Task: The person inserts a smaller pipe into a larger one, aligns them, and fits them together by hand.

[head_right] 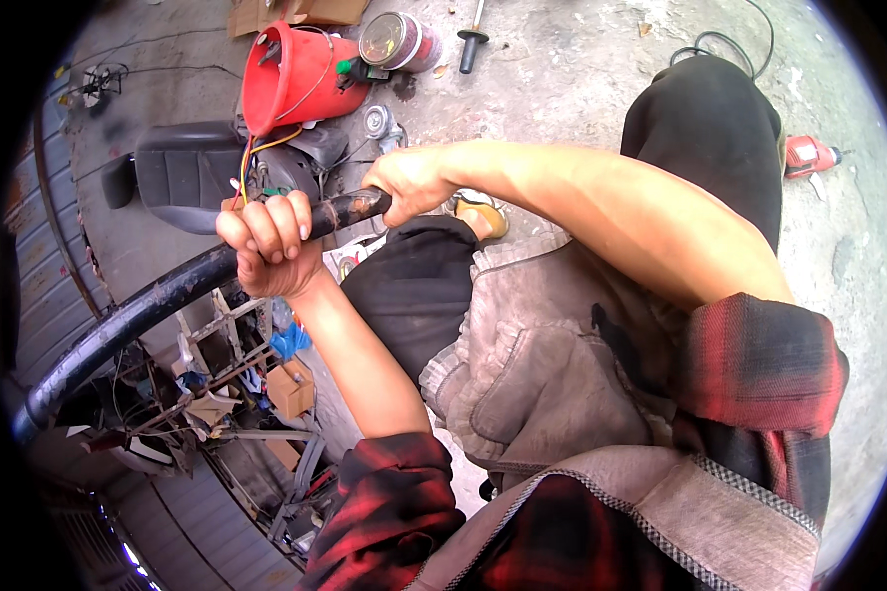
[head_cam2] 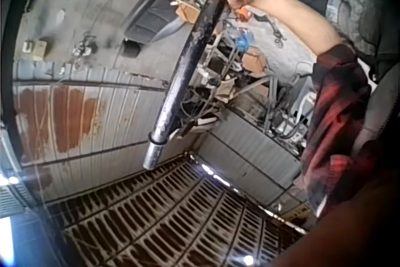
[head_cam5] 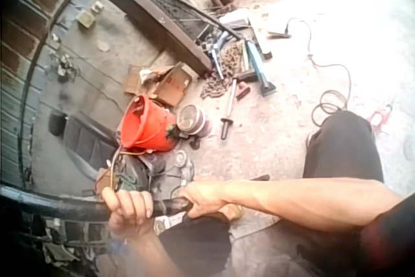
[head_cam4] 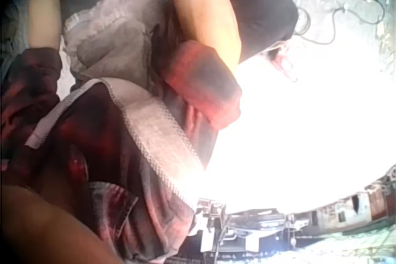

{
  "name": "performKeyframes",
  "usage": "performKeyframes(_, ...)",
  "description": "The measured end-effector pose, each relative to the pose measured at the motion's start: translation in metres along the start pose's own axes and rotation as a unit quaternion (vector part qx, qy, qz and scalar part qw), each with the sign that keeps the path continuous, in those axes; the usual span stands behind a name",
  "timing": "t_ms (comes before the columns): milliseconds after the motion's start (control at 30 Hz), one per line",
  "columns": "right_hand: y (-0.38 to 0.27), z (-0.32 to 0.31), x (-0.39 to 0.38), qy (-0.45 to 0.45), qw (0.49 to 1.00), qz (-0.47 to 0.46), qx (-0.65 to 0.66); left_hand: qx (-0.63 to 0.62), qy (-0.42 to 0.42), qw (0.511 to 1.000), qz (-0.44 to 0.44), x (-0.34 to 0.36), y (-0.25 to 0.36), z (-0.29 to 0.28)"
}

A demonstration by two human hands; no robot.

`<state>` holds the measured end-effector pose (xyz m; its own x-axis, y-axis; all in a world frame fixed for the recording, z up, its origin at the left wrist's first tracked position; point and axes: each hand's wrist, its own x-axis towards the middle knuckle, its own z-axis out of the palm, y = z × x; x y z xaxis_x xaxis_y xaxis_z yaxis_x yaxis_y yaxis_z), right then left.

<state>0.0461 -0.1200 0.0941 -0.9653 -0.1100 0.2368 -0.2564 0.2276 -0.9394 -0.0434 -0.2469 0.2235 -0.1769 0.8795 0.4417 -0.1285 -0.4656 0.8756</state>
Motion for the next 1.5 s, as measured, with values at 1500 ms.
performKeyframes(1500,-0.037,0.000,-0.017,0.200,0.927,0.047,-0.313,0.110,0.436,0.886,0.113,0.018,0.144,0.027)
